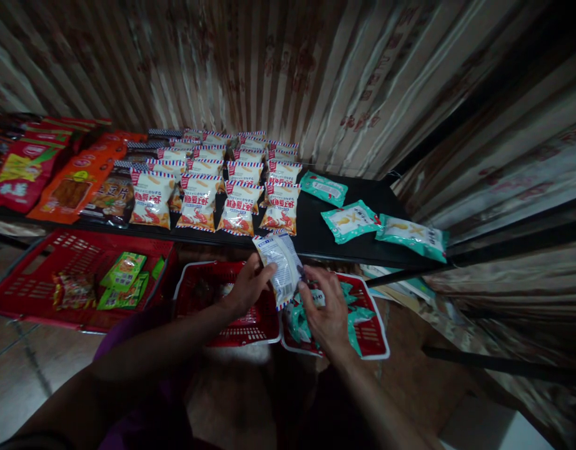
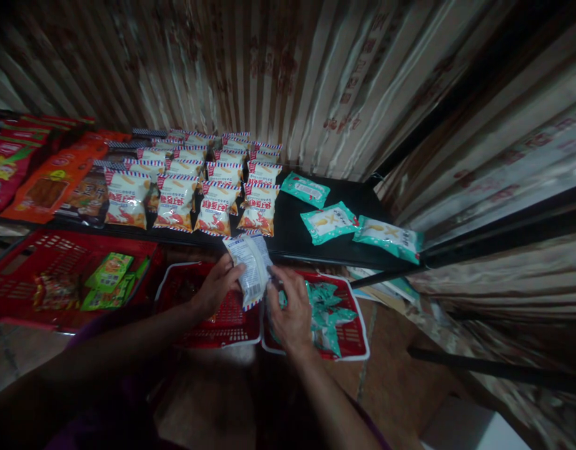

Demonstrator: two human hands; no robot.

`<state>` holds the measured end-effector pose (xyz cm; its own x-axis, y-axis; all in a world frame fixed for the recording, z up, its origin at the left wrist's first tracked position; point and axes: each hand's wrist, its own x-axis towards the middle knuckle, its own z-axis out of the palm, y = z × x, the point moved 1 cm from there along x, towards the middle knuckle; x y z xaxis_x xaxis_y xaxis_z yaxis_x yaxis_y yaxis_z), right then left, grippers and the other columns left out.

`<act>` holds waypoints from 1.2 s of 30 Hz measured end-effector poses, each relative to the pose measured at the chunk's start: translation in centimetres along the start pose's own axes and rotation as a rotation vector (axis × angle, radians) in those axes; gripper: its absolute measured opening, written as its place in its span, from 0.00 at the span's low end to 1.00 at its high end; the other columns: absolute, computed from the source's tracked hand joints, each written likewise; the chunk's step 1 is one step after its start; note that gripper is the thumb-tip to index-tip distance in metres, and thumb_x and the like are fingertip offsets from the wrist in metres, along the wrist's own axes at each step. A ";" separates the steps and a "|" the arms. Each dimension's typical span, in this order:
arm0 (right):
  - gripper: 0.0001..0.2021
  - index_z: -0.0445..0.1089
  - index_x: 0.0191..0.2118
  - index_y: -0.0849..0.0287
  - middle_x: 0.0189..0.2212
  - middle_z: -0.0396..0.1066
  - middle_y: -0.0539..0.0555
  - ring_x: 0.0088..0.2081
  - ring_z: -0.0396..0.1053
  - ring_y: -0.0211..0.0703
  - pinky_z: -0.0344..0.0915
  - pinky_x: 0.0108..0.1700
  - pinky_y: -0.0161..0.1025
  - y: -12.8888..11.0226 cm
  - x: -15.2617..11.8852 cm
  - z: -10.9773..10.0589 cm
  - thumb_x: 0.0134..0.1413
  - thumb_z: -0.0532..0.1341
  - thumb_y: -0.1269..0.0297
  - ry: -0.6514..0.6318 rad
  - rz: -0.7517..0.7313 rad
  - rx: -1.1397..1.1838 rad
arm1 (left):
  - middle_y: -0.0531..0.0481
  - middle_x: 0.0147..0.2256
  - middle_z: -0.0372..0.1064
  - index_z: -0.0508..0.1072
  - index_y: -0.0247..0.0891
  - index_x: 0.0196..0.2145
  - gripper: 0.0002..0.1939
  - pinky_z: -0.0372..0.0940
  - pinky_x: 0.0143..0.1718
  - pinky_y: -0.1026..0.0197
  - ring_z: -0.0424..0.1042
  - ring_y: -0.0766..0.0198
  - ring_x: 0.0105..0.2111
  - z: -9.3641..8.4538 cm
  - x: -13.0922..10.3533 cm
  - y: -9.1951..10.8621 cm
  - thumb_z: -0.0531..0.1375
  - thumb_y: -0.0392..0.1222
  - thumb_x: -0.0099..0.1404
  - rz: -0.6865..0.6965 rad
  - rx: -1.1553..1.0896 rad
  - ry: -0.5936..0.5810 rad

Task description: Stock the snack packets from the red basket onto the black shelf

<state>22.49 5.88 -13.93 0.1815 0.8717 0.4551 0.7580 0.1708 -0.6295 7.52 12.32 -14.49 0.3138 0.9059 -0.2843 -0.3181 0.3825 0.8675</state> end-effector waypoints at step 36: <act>0.19 0.73 0.38 0.56 0.39 0.76 0.54 0.42 0.71 0.49 0.66 0.47 0.46 0.2 -2.0 0.8 0.41 0.68 0.52 -0.106 0.775 0.845 | 0.42 0.48 0.70 0.64 0.36 0.48 0.20 0.63 0.50 0.53 0.70 0.56 0.46 0.3 -0.8 -0.5 0.56 0.51 0.63 0.099 0.082 -0.236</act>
<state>21.75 4.51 -15.49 0.3312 0.9046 -0.2685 -0.2032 -0.2095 -0.9565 7.66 11.36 -14.61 0.4874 0.8672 -0.1017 -0.2874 0.2694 0.9191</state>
